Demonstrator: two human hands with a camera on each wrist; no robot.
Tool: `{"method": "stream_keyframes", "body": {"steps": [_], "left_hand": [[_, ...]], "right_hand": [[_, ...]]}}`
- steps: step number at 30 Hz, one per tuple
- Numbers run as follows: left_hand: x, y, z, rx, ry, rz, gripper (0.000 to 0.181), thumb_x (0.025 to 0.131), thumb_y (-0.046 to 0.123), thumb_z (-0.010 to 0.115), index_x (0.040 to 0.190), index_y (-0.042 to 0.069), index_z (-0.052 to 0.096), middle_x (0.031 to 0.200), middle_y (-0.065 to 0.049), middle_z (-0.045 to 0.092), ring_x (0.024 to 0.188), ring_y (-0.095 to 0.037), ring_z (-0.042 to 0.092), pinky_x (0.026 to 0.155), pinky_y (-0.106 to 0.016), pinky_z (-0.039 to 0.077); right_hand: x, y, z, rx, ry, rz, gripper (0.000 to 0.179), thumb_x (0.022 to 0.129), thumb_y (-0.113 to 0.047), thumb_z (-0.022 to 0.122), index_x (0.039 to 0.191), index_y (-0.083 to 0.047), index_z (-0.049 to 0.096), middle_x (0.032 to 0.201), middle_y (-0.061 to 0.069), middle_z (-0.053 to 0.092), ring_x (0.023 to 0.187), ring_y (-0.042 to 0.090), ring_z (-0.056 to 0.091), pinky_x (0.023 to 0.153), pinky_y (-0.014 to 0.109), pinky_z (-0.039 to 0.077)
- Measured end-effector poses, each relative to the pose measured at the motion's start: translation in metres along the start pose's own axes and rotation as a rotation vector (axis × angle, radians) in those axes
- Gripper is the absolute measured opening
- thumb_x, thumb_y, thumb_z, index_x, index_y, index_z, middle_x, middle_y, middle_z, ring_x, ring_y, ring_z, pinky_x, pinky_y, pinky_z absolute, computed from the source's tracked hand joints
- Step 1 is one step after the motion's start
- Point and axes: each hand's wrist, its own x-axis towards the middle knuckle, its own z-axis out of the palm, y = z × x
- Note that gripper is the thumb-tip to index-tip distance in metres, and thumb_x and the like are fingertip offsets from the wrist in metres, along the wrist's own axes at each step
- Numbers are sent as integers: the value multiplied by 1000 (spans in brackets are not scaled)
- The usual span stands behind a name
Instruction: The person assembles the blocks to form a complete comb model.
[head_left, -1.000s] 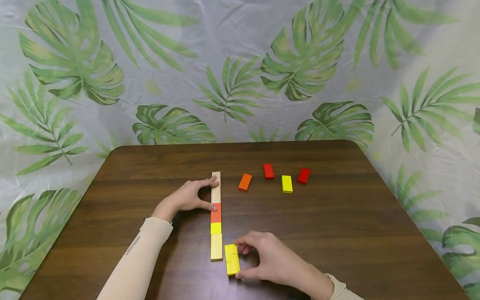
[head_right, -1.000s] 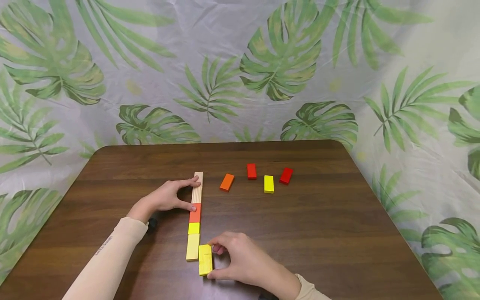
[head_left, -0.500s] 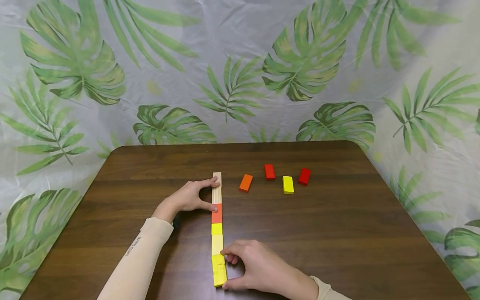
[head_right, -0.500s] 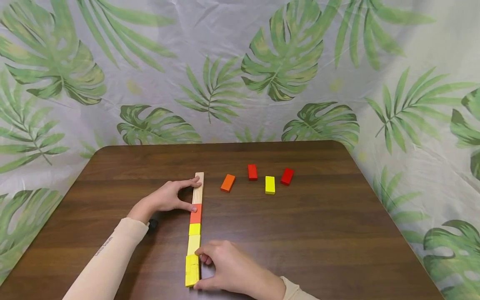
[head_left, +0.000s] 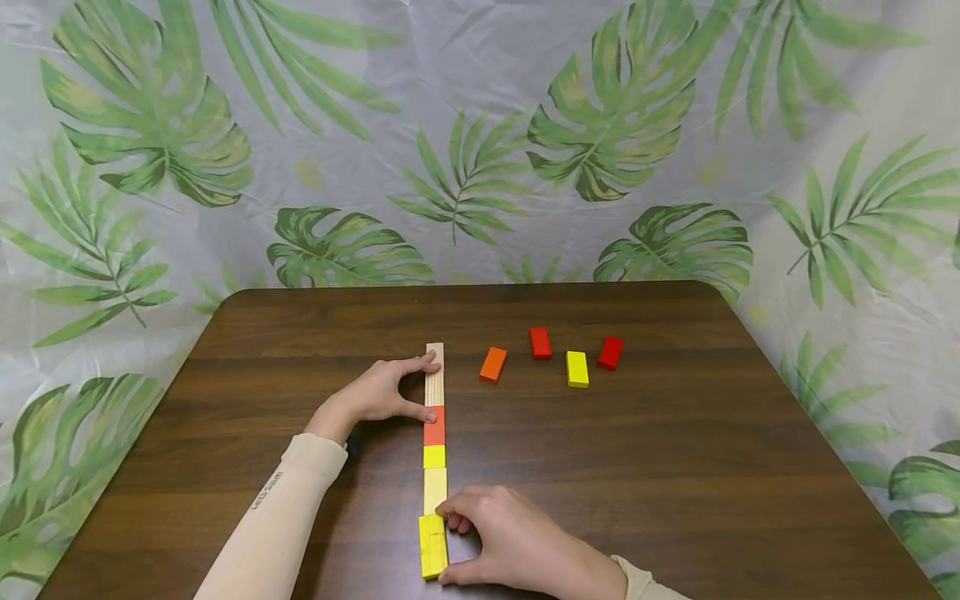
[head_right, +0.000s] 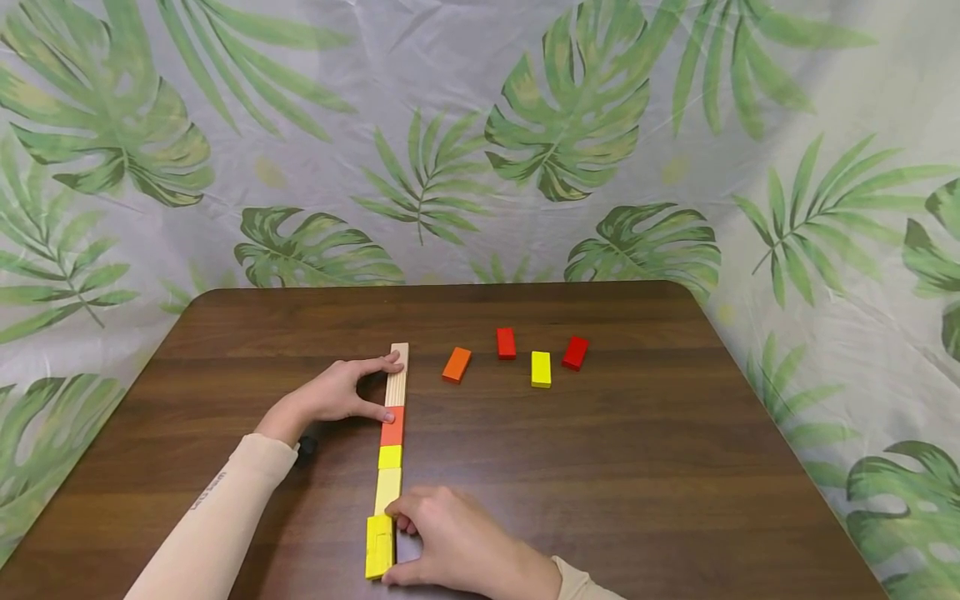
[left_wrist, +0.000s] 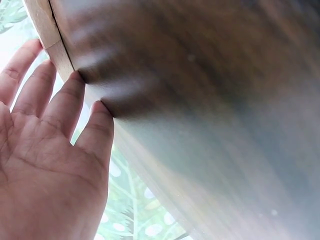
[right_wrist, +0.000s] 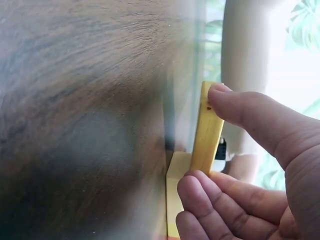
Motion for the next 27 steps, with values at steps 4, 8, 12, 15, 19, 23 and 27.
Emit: {"method": "stream_keyframes", "body": {"steps": [4,8,12,15,19,23,27], "left_hand": [[0,0,0,6,3,1,86,84,44,93,159,25,56,174,1,39,162,-37,34,129,-59,35],[1,0,0,7,3,0,86,84,44,93,159,25,56,174,2,40,162,-37,34,129,-58,35],[0,1,0,2,1,-2,86,84,44,93,159,25,56,174,3,39,162,-36,34,129,-58,35],[0,1,0,2,0,-3,86,84,44,93,159,25,56,174,3,39,162,-36,34,129,-58,35],[0,1,0,4,1,-3,86,84,44,93,159,25,56,174,3,39,163,-37,33,129,-58,34],[0,1,0,2,3,-3,86,84,44,93,159,25,56,174,2,39,163,-37,33,130,-58,34],[0,1,0,-1,2,-2,85,84,43,93,158,24,57,174,2,39,163,-36,33,130,-57,34]], "right_hand": [[-1,-2,1,-9,-14,8,52,80,-45,95,120,-16,78,91,-18,66,83,-9,56,76,11,49],[-1,-3,2,-12,-35,30,52,81,-46,95,121,-16,78,90,-19,64,82,-9,55,76,12,49],[-1,-3,2,-21,-42,47,53,80,-46,95,120,-16,78,90,-19,64,81,-9,53,75,12,49],[0,-2,3,-30,-46,55,54,80,-48,95,120,-16,78,90,-19,64,81,-9,53,75,13,49],[0,-3,3,-57,-53,59,55,81,-50,94,121,-17,78,91,-19,63,80,-8,52,74,13,49],[1,-3,4,-95,-72,63,57,82,-51,93,124,-17,76,98,-17,66,81,-5,52,76,16,51],[-1,-4,6,-138,-65,49,56,82,-51,93,124,-17,76,108,-14,70,86,-4,56,83,18,56]]}}
